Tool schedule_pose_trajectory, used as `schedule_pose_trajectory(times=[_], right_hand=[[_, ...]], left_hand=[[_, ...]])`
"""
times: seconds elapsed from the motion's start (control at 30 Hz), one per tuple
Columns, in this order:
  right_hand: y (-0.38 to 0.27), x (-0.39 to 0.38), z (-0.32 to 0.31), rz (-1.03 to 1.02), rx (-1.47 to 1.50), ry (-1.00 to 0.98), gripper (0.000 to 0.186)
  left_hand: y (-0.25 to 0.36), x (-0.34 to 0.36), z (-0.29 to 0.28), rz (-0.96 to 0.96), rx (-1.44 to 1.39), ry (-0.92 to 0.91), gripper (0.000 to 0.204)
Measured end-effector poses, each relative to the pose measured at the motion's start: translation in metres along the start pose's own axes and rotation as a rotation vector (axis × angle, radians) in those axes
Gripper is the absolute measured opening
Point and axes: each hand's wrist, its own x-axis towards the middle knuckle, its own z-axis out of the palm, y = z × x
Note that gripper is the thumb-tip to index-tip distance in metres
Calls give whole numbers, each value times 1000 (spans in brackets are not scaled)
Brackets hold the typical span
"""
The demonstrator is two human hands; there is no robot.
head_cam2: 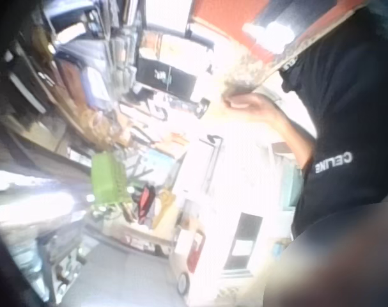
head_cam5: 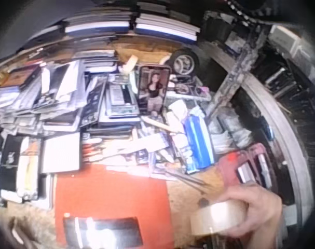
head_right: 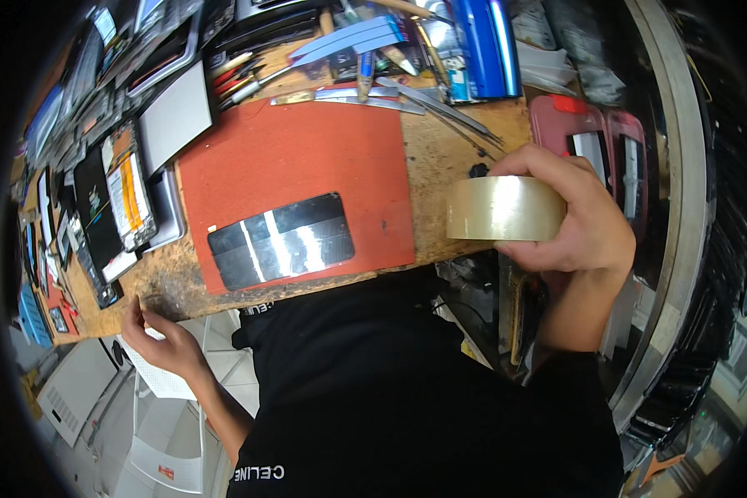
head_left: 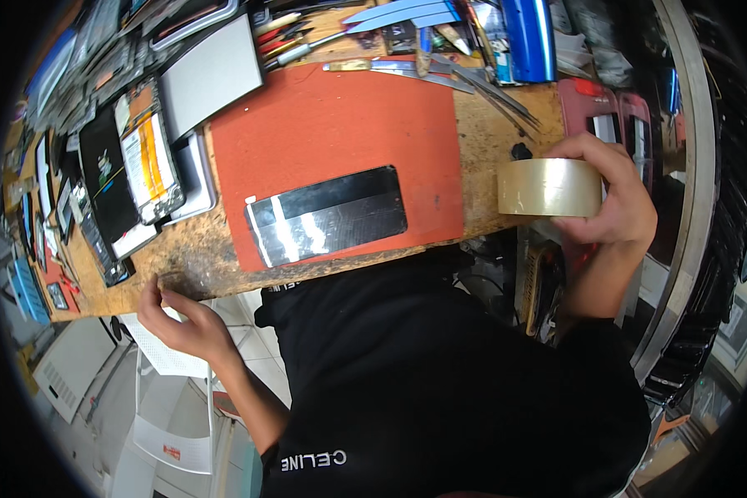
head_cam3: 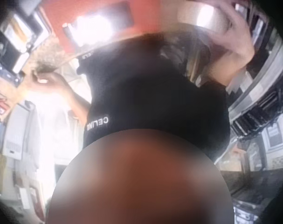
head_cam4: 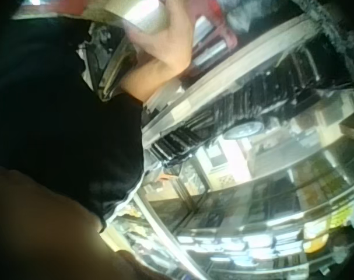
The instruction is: The person disassembles a smartphone, removes the back cover and battery, and then reassembles it. They use a metal prying tool to open the device and apply adhesive tape to secure components. The workspace is cluttered with multiple phones and tools.
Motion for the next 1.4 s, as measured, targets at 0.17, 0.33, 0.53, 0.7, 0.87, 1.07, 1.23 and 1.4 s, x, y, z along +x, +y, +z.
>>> schedule_pose_trajectory(times=[0.17,0.33,0.53,0.7,0.87,1.07,1.23,1.4], right_hand=[[1,-1,2,-48,35,18,57],[2,-4,6,-53,44,71,58],[-2,-7,14,-37,6,103,60],[-16,-10,18,-6,-6,94,58],[-24,-12,23,34,-87,86,65],[-46,-6,32,-94,-243,283,72],[-74,-8,48,-367,-143,600,61],[-79,-12,43,-310,-247,530,38]], left_hand=[[68,-50,-12,528,46,-482,73],[125,-53,6,882,-76,-746,105],[190,-62,26,984,-331,-837,109],[147,-52,11,848,-171,-818,105],[42,-33,-24,556,340,-567,92],[30,-22,-37,434,222,-462,77],[110,-51,2,799,-199,-733,85],[79,-32,-1,673,-22,-628,82]])
